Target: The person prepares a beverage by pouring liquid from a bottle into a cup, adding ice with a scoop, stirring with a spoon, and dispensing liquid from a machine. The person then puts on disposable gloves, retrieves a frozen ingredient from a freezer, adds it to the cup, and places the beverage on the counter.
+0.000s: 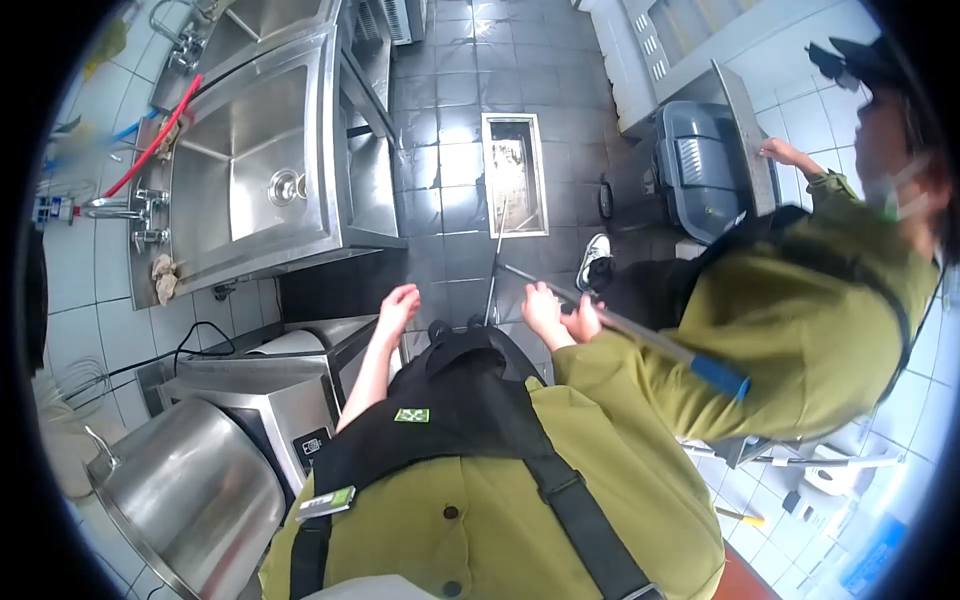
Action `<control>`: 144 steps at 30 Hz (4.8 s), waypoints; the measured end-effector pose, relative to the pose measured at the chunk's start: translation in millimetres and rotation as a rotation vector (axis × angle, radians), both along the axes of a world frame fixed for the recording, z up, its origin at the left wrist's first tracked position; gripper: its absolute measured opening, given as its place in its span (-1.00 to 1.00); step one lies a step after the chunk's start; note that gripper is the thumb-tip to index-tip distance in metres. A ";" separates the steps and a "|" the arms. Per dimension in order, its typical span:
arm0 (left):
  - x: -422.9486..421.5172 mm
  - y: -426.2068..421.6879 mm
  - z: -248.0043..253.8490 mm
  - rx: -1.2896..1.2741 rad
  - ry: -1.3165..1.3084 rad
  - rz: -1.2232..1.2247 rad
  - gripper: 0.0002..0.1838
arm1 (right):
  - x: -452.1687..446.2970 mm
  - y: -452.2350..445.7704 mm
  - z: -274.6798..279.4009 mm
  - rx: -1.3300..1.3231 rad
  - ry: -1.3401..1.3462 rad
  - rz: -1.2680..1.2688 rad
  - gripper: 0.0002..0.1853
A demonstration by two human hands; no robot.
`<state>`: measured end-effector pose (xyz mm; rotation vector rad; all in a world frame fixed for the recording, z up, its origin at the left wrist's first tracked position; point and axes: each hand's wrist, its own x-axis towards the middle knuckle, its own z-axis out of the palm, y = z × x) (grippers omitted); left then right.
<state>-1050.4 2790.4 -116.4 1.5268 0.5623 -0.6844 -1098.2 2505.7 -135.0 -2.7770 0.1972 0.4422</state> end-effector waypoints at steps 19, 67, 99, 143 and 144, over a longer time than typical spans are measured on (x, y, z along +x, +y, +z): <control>388.3 -39.5 38.8 -0.266 -0.071 0.253 -0.65 | 399.3 -18.8 -1.1 0.040 0.259 0.008 -0.71; 1929.3 -503.3 49.1 -0.019 -0.204 -0.443 -0.39 | 1628.4 -614.6 -84.5 0.691 0.484 -0.991 -0.64; 3021.3 -486.8 -40.2 0.545 -0.373 -0.258 -0.47 | 2882.9 -663.8 -118.8 0.635 0.456 -0.405 -0.76; 4563.7 -728.5 -132.3 0.764 -0.019 -0.304 -0.80 | 4695.5 -895.6 -8.6 0.147 0.004 -0.052 -0.78; 4610.0 -746.2 -130.2 0.896 -0.088 -0.631 -0.80 | 4719.9 -899.2 -10.9 0.145 0.018 -0.044 -0.78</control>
